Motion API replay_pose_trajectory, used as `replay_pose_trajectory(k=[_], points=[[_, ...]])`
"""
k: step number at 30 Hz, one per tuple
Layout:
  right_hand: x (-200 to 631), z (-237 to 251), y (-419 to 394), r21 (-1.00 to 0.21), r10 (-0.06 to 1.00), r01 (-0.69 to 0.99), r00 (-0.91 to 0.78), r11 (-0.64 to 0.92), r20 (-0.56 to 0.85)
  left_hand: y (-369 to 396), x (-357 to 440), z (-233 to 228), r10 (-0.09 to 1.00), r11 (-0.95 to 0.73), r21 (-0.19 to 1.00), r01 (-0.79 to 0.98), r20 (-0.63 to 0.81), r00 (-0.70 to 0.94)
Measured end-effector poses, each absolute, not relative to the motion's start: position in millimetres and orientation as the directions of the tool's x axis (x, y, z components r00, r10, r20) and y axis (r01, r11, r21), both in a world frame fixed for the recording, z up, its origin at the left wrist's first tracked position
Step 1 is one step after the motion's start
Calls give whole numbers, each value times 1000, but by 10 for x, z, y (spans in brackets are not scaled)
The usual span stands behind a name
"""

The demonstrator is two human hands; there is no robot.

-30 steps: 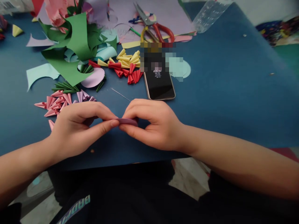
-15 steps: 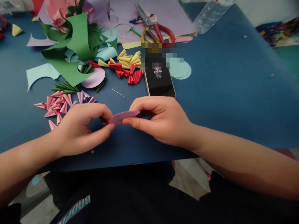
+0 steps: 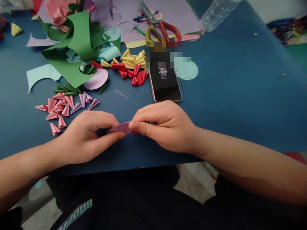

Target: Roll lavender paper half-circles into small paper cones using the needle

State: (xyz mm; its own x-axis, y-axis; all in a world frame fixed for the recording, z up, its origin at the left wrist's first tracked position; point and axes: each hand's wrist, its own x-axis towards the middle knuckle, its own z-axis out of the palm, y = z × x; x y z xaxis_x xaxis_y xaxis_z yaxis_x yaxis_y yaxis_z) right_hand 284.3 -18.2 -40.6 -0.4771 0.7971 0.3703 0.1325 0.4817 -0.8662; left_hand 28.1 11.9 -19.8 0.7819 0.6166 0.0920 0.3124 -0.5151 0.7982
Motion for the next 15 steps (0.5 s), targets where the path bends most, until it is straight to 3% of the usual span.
replay_pose_trajectory(k=[11, 15], points=[[2828, -490, -171, -767, 749, 208, -474, 607, 464, 95, 195, -282, 661, -576, 711, 404, 114, 742], [2817, -534, -170, -748, 740, 216, -463, 628, 487, 102, 205, -251, 691, -525, 743, 415, 87, 717]])
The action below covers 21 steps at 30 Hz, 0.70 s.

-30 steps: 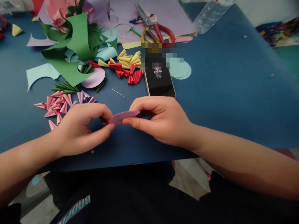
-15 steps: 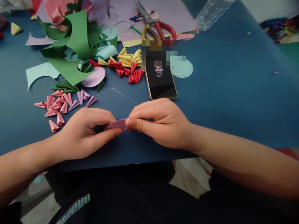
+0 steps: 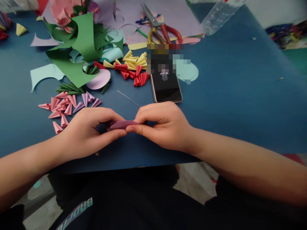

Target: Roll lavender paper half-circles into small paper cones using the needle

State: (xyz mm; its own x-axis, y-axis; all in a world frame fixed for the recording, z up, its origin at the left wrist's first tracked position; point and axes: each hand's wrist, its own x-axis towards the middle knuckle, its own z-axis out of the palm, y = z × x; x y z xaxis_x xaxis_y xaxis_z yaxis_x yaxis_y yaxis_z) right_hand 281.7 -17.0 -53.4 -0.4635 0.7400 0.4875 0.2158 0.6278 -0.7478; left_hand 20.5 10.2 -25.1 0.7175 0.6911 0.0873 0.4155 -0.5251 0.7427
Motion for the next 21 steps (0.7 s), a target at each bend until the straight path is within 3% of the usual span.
replay_pose_trajectory(k=[5, 9, 14, 17, 21], points=[[2876, -516, -88, -670, 728, 318, -455, 671, 513, 109, 219, -222, 770, -411, 790, 455, 33, 637], [2935, -521, 4, -519, 757, 558, -390, 647, 524, 159, 204, -208, 841, -250, 830, 498, -68, 537], [2860, -570, 75, -343, 879, 817, -379, 464, 289, 219, 179, -215, 846, -133, 855, 501, -165, 506], [2759, -491, 96, -232, 919, 891, -365, 391, 146, 227, 179, -219, 851, -57, 873, 484, -211, 481], [2624, -290, 146, -38, 933, 934, -357, 355, -39, 238, 165, -237, 872, -76, 867, 493, -182, 454]])
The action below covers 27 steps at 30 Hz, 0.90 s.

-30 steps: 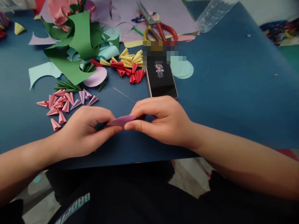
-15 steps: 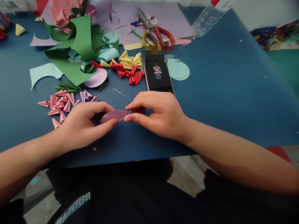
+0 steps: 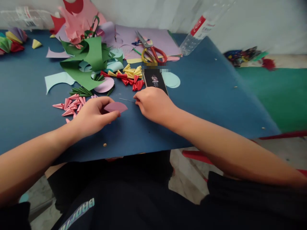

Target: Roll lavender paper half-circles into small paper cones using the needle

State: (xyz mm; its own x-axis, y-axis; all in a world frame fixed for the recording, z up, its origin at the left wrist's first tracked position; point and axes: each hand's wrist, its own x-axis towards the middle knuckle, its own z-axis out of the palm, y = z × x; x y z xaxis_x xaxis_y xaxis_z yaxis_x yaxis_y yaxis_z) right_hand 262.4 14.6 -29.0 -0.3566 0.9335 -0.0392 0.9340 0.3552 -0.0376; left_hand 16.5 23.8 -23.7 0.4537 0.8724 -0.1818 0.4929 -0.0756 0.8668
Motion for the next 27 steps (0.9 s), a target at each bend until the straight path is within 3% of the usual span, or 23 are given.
replay_pose_trajectory(k=[4, 14, 16, 18, 20, 21, 24, 27], points=[[2538, -175, 239, 65, 906, 911, -396, 408, -149, 253, 141, -253, 892, -63, 896, 439, -146, 427], [2552, -112, 453, 15, 877, 889, -449, 458, -173, 263, 138, -280, 921, 6, 950, 314, -127, 367], [2576, -55, 436, -144, 899, 899, -429, 415, -90, 261, 143, -289, 928, 25, 959, 283, -128, 349], [2595, -31, 403, -508, 926, 798, -378, 324, -3, 252, 155, -281, 936, 41, 963, 267, -131, 327], [2593, -67, 366, -858, 935, 481, -356, 179, -4, 240, 166, -261, 937, 60, 966, 253, -142, 319], [2582, -108, 347, -952, 928, 292, -372, 95, -21, 234, 170, -251, 936, 68, 966, 250, -149, 320], [2530, -280, 302, -992, 910, -94, -413, -85, -38, 224, 168, -228, 928, 65, 958, 280, -161, 337], [2499, -429, 277, -960, 926, -233, -371, -157, -62, 221, 160, -227, 920, 79, 962, 263, -172, 354]])
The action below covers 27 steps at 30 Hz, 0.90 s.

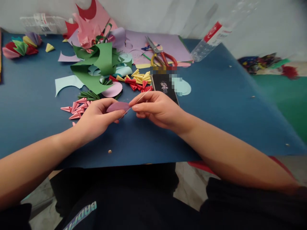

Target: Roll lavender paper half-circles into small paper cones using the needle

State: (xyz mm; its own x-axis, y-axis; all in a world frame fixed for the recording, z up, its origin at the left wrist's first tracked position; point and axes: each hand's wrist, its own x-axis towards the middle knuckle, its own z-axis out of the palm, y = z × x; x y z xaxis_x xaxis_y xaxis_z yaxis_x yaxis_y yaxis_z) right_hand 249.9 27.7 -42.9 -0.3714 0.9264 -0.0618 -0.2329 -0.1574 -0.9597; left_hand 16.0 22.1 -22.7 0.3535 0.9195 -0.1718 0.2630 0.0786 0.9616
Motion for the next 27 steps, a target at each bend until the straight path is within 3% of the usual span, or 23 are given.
replay_pose_trajectory(k=[4, 9, 15, 22, 27], points=[[2523, -512, 261, -936, 932, -283, -348, -211, -105, 210, 171, -223, 907, 141, 969, 202, -208, 366], [2531, -534, 221, -904, 909, -319, -389, -284, -149, 186, 210, -181, 897, 136, 935, 326, -256, 361], [2498, -544, 185, -919, 938, -341, -339, -198, -76, 186, 211, -181, 905, 98, 916, 390, -245, 348], [2499, -502, 151, -977, 958, -212, -287, -35, 28, 199, 190, -225, 864, 133, 921, 366, -288, 412], [2513, -457, 107, -984, 959, -180, -279, -9, 42, 187, 188, -200, 870, 14, 898, 439, -227, 437]])
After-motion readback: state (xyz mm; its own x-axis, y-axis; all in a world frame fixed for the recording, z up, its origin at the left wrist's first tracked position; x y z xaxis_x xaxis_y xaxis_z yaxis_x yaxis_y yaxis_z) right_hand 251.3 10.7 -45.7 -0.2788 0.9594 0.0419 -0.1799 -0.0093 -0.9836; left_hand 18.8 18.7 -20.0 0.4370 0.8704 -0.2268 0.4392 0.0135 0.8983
